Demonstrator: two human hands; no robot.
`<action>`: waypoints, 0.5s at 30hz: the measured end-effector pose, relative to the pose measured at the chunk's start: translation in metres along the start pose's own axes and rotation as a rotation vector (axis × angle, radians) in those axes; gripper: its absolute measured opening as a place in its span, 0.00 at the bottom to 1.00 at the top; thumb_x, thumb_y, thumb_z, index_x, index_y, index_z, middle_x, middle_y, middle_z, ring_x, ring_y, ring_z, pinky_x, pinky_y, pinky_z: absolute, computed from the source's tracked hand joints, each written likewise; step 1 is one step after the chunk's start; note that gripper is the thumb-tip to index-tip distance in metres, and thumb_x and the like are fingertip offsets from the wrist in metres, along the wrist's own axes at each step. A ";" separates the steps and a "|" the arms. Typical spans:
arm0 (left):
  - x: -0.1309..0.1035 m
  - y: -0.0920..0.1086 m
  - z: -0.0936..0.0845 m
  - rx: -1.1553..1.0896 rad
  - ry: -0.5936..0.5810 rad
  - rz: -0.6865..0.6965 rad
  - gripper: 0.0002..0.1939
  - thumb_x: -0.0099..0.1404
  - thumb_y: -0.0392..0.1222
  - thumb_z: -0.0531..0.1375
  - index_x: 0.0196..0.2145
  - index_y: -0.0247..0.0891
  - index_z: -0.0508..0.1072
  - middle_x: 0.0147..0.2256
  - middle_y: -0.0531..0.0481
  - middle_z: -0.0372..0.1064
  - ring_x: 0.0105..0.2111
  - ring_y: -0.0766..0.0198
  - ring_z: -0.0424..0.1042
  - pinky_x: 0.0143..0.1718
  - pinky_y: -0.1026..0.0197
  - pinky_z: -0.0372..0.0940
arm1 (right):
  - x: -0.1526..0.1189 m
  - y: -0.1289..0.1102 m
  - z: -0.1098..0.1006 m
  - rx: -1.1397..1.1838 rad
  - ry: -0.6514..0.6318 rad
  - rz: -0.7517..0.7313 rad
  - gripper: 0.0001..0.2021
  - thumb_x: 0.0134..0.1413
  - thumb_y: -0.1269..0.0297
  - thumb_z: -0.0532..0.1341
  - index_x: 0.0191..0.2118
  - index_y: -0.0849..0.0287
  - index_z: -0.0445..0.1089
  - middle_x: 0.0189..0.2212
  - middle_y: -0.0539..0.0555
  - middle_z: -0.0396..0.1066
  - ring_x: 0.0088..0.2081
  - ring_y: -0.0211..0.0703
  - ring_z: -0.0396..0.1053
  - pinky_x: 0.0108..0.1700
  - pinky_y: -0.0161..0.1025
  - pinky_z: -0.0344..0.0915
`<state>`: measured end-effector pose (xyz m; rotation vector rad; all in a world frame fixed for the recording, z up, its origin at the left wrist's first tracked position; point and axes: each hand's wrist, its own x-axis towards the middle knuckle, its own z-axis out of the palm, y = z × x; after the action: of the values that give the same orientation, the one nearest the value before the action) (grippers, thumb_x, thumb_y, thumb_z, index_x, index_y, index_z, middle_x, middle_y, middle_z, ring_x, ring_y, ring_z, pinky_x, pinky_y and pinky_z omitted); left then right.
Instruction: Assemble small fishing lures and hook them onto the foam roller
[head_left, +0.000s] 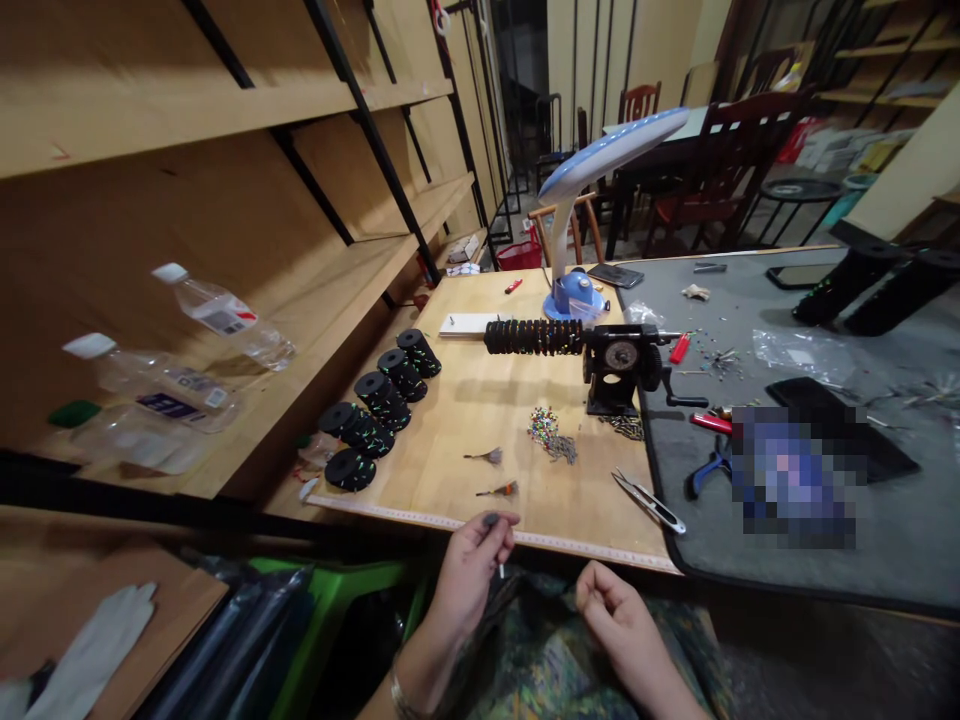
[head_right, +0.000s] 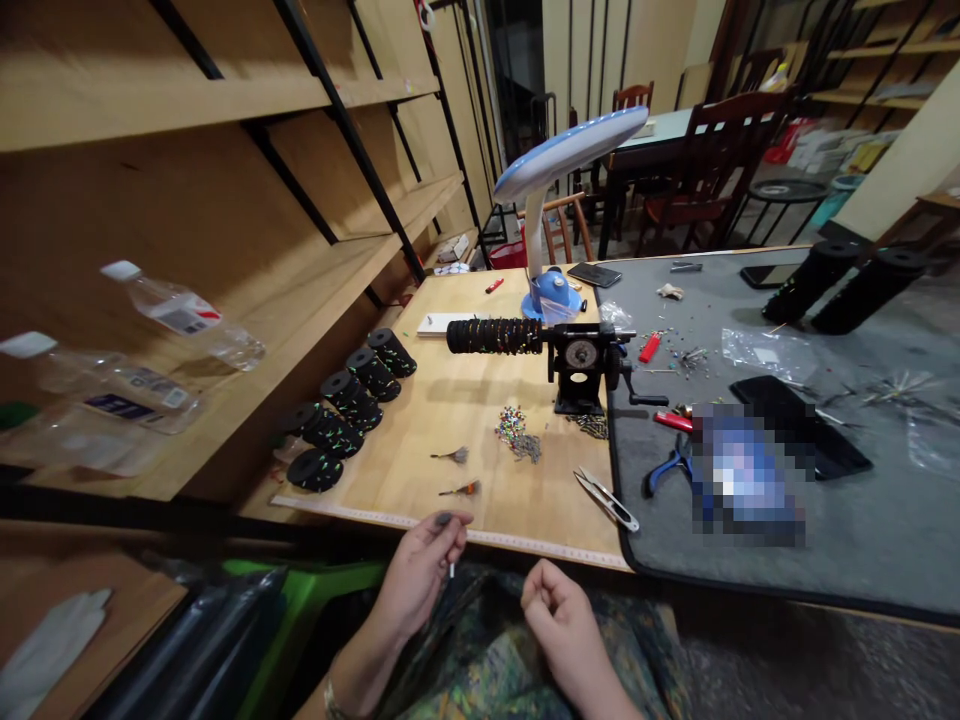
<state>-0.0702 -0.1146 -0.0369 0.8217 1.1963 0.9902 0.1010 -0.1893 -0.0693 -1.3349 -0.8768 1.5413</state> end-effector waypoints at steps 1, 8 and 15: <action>0.001 0.002 -0.004 0.014 0.016 0.010 0.20 0.50 0.55 0.68 0.31 0.33 0.77 0.21 0.54 0.63 0.21 0.72 0.59 0.24 0.68 0.53 | 0.000 0.002 0.000 0.032 -0.017 0.016 0.15 0.46 0.51 0.61 0.24 0.54 0.57 0.14 0.39 0.46 0.17 0.31 0.42 0.20 0.32 0.43; -0.016 -0.007 -0.009 0.124 -0.150 -0.133 0.18 0.49 0.51 0.70 0.28 0.32 0.76 0.20 0.55 0.63 0.21 0.71 0.57 0.23 0.68 0.51 | 0.003 0.010 0.001 0.129 -0.015 -0.001 0.23 0.47 0.39 0.60 0.27 0.55 0.59 0.14 0.41 0.51 0.17 0.32 0.46 0.20 0.30 0.43; -0.023 -0.013 0.016 0.056 -0.247 -0.176 0.18 0.49 0.52 0.69 0.26 0.31 0.75 0.19 0.56 0.60 0.19 0.73 0.53 0.22 0.67 0.48 | -0.002 0.006 0.002 -0.006 0.047 -0.130 0.22 0.51 0.41 0.60 0.27 0.57 0.62 0.19 0.44 0.56 0.21 0.34 0.53 0.24 0.33 0.52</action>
<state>-0.0543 -0.1412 -0.0377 0.8410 1.0663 0.6930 0.0984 -0.1931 -0.0735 -1.2873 -0.9215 1.4030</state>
